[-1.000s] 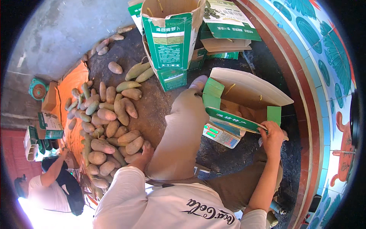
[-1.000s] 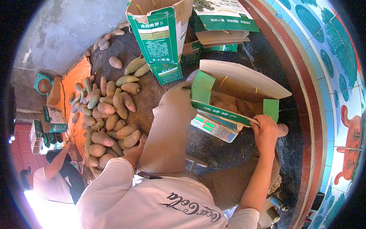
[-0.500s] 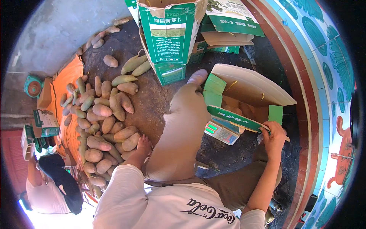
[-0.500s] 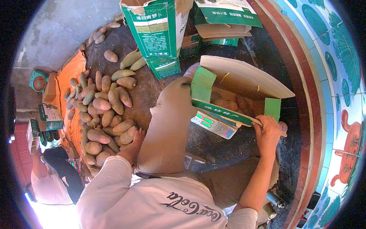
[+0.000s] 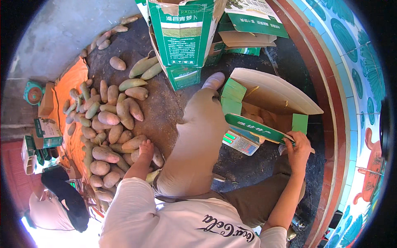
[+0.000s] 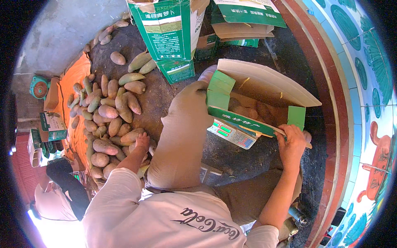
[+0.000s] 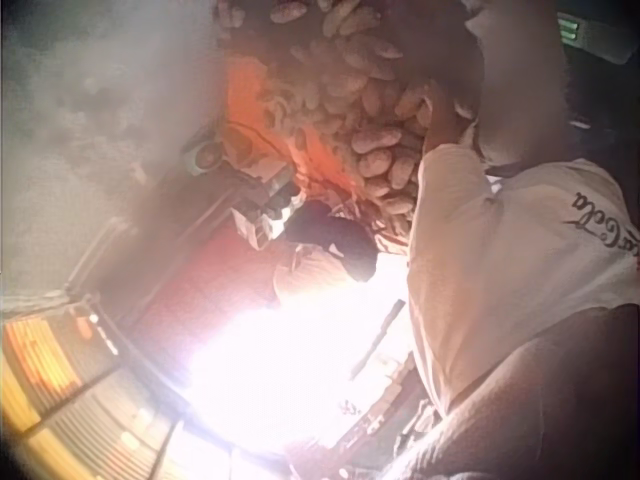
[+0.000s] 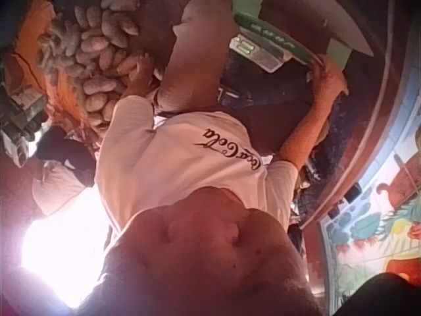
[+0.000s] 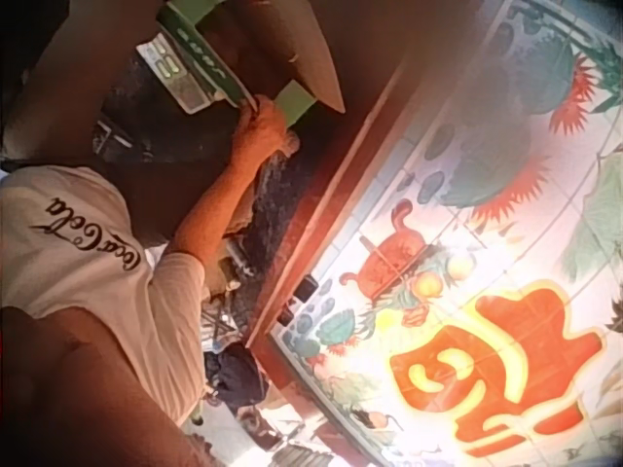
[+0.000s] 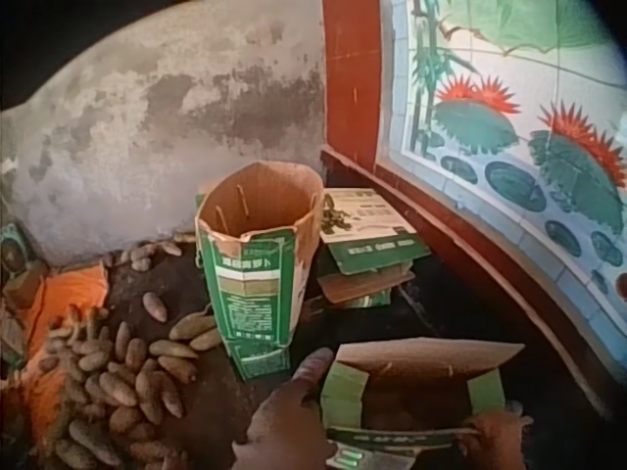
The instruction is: The person packs root vegetables by hand, picking them from a pile on the floor and placing them into cardboard boxes and paper bags positioned on a digital scale.
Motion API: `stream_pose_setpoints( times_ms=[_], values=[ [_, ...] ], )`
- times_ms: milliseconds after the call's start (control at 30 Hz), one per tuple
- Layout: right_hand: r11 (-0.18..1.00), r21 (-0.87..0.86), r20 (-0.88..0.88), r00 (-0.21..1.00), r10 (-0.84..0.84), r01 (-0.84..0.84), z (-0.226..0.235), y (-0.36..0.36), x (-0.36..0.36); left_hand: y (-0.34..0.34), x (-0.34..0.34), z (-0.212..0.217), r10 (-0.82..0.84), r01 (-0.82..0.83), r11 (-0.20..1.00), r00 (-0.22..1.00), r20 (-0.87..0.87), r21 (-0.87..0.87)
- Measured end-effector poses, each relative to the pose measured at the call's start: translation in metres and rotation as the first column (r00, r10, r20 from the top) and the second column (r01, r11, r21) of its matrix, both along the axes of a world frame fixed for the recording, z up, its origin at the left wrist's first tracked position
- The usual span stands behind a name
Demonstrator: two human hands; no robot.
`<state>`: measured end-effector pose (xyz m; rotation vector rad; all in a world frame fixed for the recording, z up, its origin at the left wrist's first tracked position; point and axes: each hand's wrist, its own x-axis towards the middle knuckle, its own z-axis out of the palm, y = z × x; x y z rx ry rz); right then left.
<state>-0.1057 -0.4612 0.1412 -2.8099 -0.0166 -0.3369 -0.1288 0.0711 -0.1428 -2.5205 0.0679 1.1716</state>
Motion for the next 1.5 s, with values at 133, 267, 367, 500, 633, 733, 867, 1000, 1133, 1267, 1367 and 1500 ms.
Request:
stream_pose_setpoints(
  times_ms=[133,267,367,500,633,733,867,1000,1133,1267,1367,1500],
  values=[
    [1.000,0.004,0.000,1.000,0.002,-0.002,0.002,-0.001,0.000,-0.007,-0.004,0.004,-0.049,0.047,0.998,0.998,0.041,0.051],
    [1.000,0.019,-0.008,1.000,0.006,-0.006,0.001,-0.003,-0.002,-0.008,-0.004,0.021,0.115,-0.114,0.992,0.993,-0.007,0.048],
    [1.000,0.005,-0.002,1.000,0.013,-0.013,0.008,0.003,-0.001,0.007,-0.012,0.020,0.064,-0.065,0.998,0.998,0.025,0.016],
    [0.998,0.054,0.027,1.000,0.015,-0.017,0.002,-0.002,-0.004,0.019,-0.012,0.019,0.146,-0.138,0.988,0.981,0.131,-0.067],
    [0.999,0.029,0.053,0.998,0.030,-0.032,0.000,-0.004,-0.009,0.030,-0.006,0.033,0.534,-0.420,0.815,0.811,0.238,-0.398],
    [0.999,0.023,0.073,0.997,0.028,-0.030,-0.001,-0.004,-0.013,0.023,0.002,0.048,0.710,-0.511,0.663,0.661,0.243,-0.547],
    [0.999,0.024,0.082,0.996,0.038,-0.041,0.001,0.000,-0.013,0.021,0.025,0.059,0.813,-0.327,0.419,0.551,0.189,-0.847],
    [0.999,0.032,0.110,0.994,0.026,-0.030,-0.004,-0.005,-0.019,-0.035,0.074,0.141,0.869,-0.176,0.345,0.430,0.243,-0.922],
    [0.999,0.019,0.088,0.996,0.028,-0.030,-0.008,-0.006,-0.020,-0.092,0.103,0.244,0.883,0.080,0.248,0.391,0.259,-0.966],
    [0.999,0.012,0.065,0.997,0.039,-0.040,-0.008,-0.007,-0.021,-0.152,0.116,0.320,0.846,0.332,-0.006,0.504,0.172,-0.943],
    [0.999,0.007,0.069,0.997,0.036,-0.037,-0.008,-0.009,-0.022,-0.199,0.120,0.343,0.784,0.321,-0.158,0.616,0.079,-0.934],
    [0.999,0.015,0.087,0.995,0.044,-0.046,-0.010,-0.010,-0.024,-0.256,0.133,0.324,0.605,0.170,-0.267,0.796,-0.027,-0.949]
  ],
)
